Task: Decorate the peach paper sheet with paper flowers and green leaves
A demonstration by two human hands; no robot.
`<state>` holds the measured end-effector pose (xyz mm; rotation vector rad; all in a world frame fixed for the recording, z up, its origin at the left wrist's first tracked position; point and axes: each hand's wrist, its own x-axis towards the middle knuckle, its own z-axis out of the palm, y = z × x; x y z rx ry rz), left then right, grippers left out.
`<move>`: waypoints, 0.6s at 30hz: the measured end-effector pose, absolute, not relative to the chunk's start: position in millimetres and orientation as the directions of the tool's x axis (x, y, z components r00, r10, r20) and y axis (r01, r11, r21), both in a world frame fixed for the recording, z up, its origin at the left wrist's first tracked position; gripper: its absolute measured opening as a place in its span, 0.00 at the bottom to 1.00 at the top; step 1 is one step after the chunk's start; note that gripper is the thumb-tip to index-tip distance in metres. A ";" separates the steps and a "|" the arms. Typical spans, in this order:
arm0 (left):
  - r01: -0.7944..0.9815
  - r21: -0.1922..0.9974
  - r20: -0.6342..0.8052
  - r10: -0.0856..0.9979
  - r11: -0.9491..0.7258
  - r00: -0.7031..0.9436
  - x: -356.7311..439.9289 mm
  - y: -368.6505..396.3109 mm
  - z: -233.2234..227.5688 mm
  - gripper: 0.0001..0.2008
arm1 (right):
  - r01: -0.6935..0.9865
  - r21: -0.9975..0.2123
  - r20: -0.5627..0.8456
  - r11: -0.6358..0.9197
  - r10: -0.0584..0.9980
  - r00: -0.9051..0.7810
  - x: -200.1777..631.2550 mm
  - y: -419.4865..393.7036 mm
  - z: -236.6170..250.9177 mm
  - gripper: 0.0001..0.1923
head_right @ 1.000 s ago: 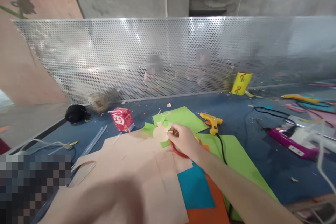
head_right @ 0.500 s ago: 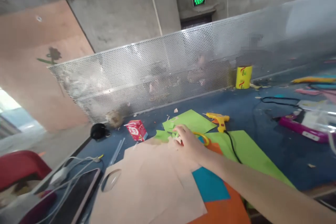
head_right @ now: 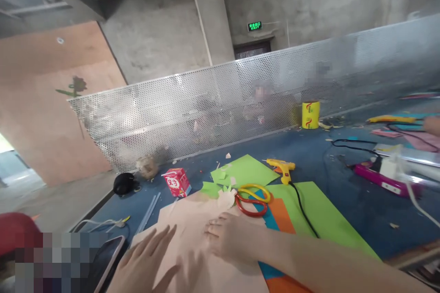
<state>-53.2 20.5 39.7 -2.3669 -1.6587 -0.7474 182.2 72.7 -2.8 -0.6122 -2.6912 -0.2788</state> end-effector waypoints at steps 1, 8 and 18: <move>0.933 0.066 0.444 0.848 -0.353 0.289 -49.7 27.0 31.2 0.14 | 0.437 0.160 0.402 0.885 0.346 -0.848 181.3 72.8 -2.7 0.17; 0.918 -0.191 0.333 0.857 -0.347 0.393 -28.7 43.0 -0.2 0.14 | 0.344 0.348 0.427 0.872 0.179 -0.887 177.0 64.4 -2.2 0.10; 0.864 -0.070 0.242 0.832 -0.499 0.500 -25.7 66.7 16.0 0.09 | 0.327 0.365 0.407 0.872 0.166 -0.898 179.7 66.3 -1.1 0.09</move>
